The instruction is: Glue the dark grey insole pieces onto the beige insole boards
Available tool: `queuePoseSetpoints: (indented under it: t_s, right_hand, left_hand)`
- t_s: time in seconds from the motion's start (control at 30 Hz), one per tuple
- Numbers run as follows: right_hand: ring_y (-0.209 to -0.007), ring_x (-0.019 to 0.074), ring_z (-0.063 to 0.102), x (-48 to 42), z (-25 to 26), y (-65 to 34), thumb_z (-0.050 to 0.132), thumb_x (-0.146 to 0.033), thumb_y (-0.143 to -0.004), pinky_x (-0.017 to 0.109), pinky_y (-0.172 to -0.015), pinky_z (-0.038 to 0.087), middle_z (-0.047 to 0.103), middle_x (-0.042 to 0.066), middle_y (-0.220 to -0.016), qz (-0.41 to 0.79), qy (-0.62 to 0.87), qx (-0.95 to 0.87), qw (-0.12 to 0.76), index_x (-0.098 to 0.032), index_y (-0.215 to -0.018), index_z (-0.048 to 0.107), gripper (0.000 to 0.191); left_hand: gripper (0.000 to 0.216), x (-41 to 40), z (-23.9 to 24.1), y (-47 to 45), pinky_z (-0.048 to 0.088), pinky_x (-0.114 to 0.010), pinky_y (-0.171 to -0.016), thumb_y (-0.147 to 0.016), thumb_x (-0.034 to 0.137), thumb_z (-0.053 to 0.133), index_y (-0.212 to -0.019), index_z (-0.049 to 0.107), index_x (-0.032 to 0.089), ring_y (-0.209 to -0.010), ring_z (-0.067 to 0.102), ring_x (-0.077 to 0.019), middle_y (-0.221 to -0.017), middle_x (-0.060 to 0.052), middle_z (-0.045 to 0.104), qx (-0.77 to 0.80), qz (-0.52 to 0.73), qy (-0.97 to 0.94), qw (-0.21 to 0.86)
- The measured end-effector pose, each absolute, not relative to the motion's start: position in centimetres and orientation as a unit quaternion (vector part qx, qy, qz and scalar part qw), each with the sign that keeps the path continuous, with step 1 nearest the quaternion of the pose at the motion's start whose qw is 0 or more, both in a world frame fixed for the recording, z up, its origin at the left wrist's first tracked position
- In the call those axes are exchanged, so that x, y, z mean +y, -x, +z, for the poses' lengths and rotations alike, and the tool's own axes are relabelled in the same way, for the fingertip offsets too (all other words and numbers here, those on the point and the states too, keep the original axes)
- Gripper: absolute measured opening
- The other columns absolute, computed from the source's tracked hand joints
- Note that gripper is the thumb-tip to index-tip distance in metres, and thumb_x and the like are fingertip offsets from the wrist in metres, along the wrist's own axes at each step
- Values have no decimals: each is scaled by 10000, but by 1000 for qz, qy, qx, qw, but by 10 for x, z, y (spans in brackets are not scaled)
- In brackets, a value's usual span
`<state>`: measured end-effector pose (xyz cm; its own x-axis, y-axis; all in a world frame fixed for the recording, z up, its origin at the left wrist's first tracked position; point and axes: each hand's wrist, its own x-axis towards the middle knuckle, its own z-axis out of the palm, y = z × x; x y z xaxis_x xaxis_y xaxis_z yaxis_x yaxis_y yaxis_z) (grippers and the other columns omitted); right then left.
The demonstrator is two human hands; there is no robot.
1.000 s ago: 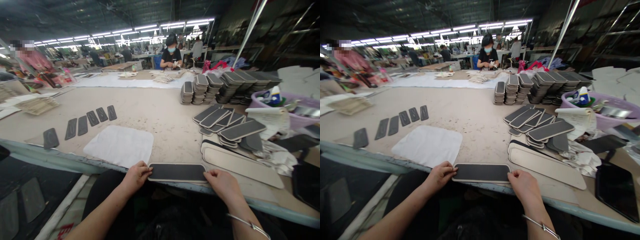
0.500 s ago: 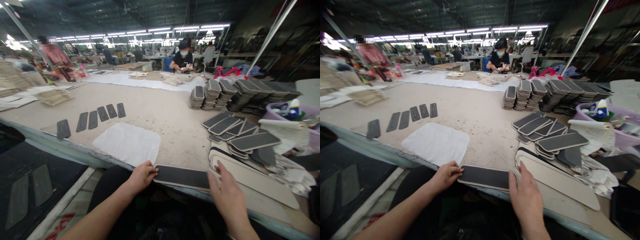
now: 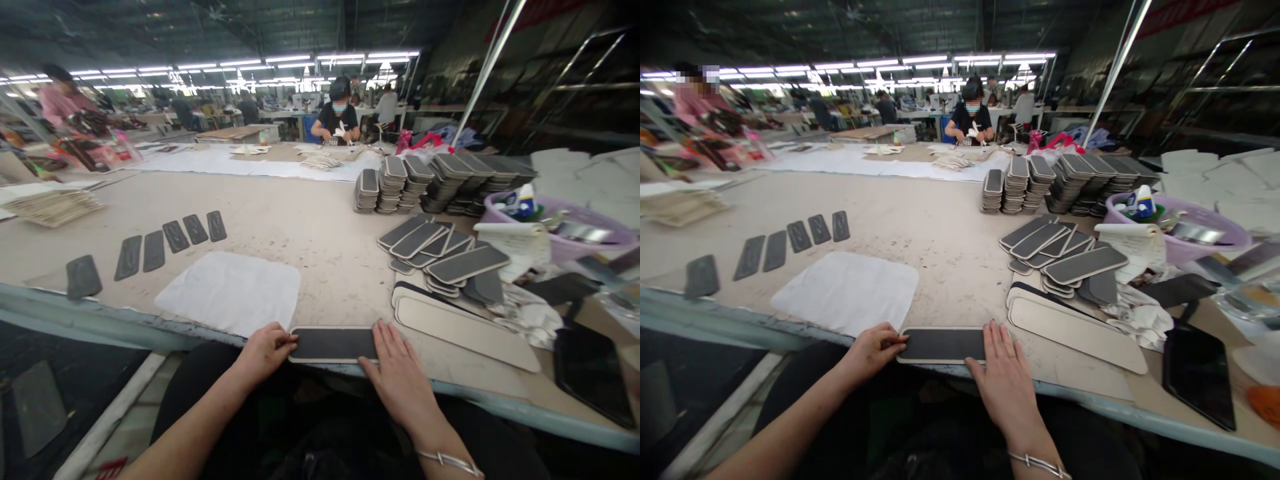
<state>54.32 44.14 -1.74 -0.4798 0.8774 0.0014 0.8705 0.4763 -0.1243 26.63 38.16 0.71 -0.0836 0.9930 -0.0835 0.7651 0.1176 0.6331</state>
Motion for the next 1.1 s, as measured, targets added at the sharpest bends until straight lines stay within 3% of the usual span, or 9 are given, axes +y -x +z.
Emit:
queuePoseSetpoints:
  t_s: [0.17,0.27,0.33,0.4,0.47,0.57,0.7,0.93,1.1]
  right_hand:
    - [-1354,238,91,442,-24,-552,278,-562,-864,471,-1079,138,185,69,-1466,6,558,-829,27,-76,-1406,244,729]
    - [-1354,248,86,441,-31,-549,271,-562,-848,483,-1072,144,201,75,-1463,-5,555,-831,37,-67,-1399,269,740]
    - [-1352,253,90,442,-35,-550,260,-556,-839,489,-1066,155,207,83,-1462,-13,546,-836,49,-59,-1393,280,744]
    - [-1349,264,99,443,-40,-553,245,-539,-831,502,-1051,177,221,100,-1456,-20,536,-842,63,-41,-1384,292,746]
    - [-1344,275,113,444,-46,-557,220,-477,-827,513,-1031,204,253,115,-1443,-26,522,-849,77,-24,-1365,322,711]
    - [-1341,280,123,445,-51,-562,215,-397,-808,517,-1021,213,282,124,-1430,-33,502,-859,91,-18,-1339,367,669]
    - [-1345,290,94,444,-48,-560,244,-466,-802,528,-1027,191,254,129,-1442,-26,501,-862,70,-38,-1350,359,704]
    - [-1358,258,27,445,-36,-548,257,-528,-822,522,-1059,128,157,76,-1475,8,546,-837,32,-57,-1402,254,747]
    - [-1358,256,57,442,-18,-546,324,-538,-847,504,-1083,72,159,83,-1470,85,570,-817,25,-74,-1413,214,741]
  left_hand:
    - [243,382,8,-260,436,-226,-607,-721,302,623,-926,675,184,-652,561,-130,-734,-5,612,722,272,-559,303]
    - [245,381,23,-269,437,-231,-576,-788,323,554,-943,636,152,-597,542,-121,-705,-11,606,731,329,-542,252]
    - [267,382,36,-292,465,-249,-671,-843,345,487,-963,631,155,-706,581,-139,-792,-41,630,696,343,-597,203]
    - [359,387,45,-327,450,-281,-849,-867,391,454,-1109,585,161,-949,579,-176,-1010,-78,633,619,313,-695,189]
    - [590,396,46,-363,343,-354,-1018,-849,506,443,-1297,427,122,-1229,407,-242,-1282,-126,503,549,251,-778,173]
    - [770,409,35,-393,191,-461,-1094,-848,620,304,-1387,249,74,-1354,176,-276,-1438,-161,288,538,139,-818,151]
    - [771,402,20,-363,116,-448,-1114,-865,619,216,-1410,179,75,-1375,75,-256,-1479,-159,164,553,49,-822,130]
    - [835,375,20,-288,94,-447,-1114,-840,617,327,-1430,78,81,-1371,3,-285,-1484,-179,40,565,-30,-810,153]
    - [572,383,20,-290,171,-453,-1101,-913,440,292,-1404,240,152,-1360,172,-252,-1472,-124,206,593,4,-789,159]
